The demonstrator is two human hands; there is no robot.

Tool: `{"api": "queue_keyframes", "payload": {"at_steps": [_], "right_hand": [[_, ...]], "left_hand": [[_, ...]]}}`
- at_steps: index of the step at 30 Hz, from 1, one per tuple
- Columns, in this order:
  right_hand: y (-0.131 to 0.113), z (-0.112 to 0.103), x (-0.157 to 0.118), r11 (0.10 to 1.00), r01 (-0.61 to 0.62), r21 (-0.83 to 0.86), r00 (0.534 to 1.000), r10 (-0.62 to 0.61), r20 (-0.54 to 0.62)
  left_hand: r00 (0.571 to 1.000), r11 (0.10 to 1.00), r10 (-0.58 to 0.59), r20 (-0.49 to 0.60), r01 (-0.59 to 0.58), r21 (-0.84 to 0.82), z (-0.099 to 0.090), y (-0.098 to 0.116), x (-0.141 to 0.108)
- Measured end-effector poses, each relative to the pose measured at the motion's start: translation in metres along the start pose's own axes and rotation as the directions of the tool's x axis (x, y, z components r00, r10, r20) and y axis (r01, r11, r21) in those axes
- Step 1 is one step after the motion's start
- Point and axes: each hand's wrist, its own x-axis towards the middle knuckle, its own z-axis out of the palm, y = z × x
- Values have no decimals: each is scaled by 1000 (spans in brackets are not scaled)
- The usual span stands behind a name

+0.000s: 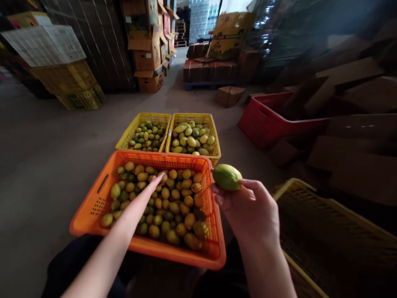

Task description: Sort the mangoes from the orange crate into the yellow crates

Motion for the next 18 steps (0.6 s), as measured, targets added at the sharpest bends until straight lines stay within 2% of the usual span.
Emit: {"api": "queue_keyframes", "payload": {"at_steps": [2,4,6,9,11,13,15,18], "right_hand": [[1,5,-3,1000,30,-8,999,-30,27],[4,10,-5,999,28,-20,997,-27,78],[9,14,-7,999,4,-48,989,3,148],[21,18,-9,992,-26,-125,969,56,239],[31,22,-10,979,-76,-191,959,124,253],[42,28,-10,953,-165,-255,950,223,219],[53,34,-12,923,-240,-300,935,303,184],[68,41,-14,884,-283,-373,917,363,164]], "left_hand": [[998,998,-41,-58,43,43,10,27,23],[996,997,-51,-72,56,62,22,58,25],[1000,999,-21,6,21,30,35,87,6],[977,989,98,188,-75,-126,55,112,-48],[962,967,154,224,-100,-234,62,113,-83],[964,944,161,213,-88,-318,63,105,-109],[969,920,140,202,-52,-388,58,93,-123],[978,874,104,180,-3,-485,46,77,-130]]}}
